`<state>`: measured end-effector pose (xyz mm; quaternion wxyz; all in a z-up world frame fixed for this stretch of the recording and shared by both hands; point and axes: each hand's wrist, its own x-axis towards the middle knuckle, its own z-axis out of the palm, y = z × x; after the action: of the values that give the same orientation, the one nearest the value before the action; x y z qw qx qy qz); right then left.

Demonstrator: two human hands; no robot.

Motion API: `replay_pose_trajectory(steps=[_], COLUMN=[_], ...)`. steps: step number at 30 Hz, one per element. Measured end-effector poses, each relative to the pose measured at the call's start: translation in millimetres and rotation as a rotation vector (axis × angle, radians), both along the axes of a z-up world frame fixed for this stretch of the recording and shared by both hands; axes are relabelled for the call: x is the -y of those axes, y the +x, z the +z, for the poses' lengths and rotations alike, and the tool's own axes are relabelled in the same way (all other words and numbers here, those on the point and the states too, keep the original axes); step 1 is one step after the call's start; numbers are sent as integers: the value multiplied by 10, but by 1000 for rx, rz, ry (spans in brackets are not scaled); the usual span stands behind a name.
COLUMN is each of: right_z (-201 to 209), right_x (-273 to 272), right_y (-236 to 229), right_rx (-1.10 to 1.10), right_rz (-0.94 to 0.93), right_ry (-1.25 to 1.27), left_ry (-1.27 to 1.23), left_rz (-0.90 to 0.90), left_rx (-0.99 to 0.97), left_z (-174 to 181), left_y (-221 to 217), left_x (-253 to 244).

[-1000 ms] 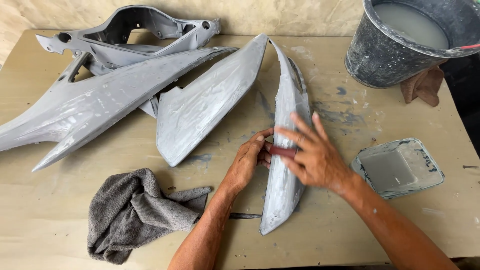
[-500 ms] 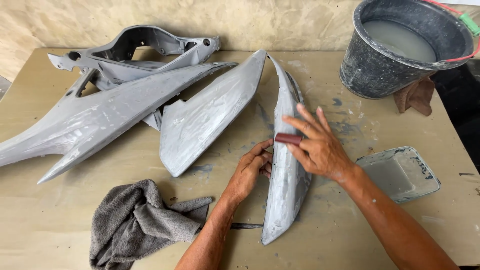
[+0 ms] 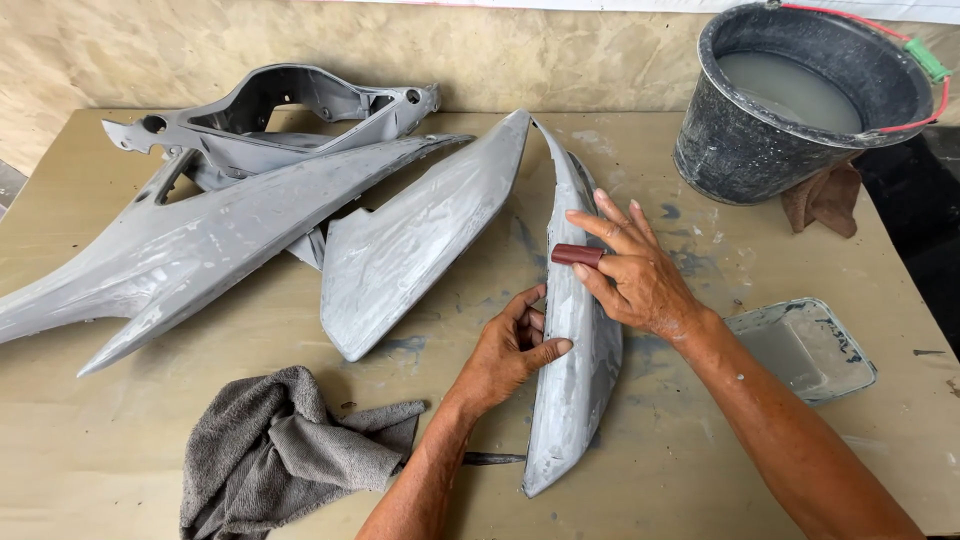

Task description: The person sands the surface of several grey plastic motorcycle fairing parts using a red sanding block. They work on a flat piece and then a curved piece, occasionally dipping the sanding block into a container of water to wet it before continuing to sand the parts on a workbench.

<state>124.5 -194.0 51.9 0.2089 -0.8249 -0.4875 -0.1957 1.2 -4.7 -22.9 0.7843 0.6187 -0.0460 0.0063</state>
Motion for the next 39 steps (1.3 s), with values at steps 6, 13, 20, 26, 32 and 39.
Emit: replay_pose_trajectory(steps=[6,13,20,26,32,39], right_z=[-53,-72,134,225,285,95], right_x=[73,21,-50,-165,-184,-34], right_y=[-335,99,-79,234,111,372], right_rx=[-10,46,10,-25,-87,-53], right_rz=[98,31,59,-20,-32,-111], right_ry=[-61,-34,-142,-216,-268,-239], left_ry=[-8,-9,8,18,40,46], left_rz=[-2,15,27,27,18,18], left_rx=[-13,-24,-36,-38,-40,-40], left_z=[-17,-24,6,24,64,27], left_y=[9,-5,-12,-29,-35,-38], left_x=[0,39,41,55,39,49])
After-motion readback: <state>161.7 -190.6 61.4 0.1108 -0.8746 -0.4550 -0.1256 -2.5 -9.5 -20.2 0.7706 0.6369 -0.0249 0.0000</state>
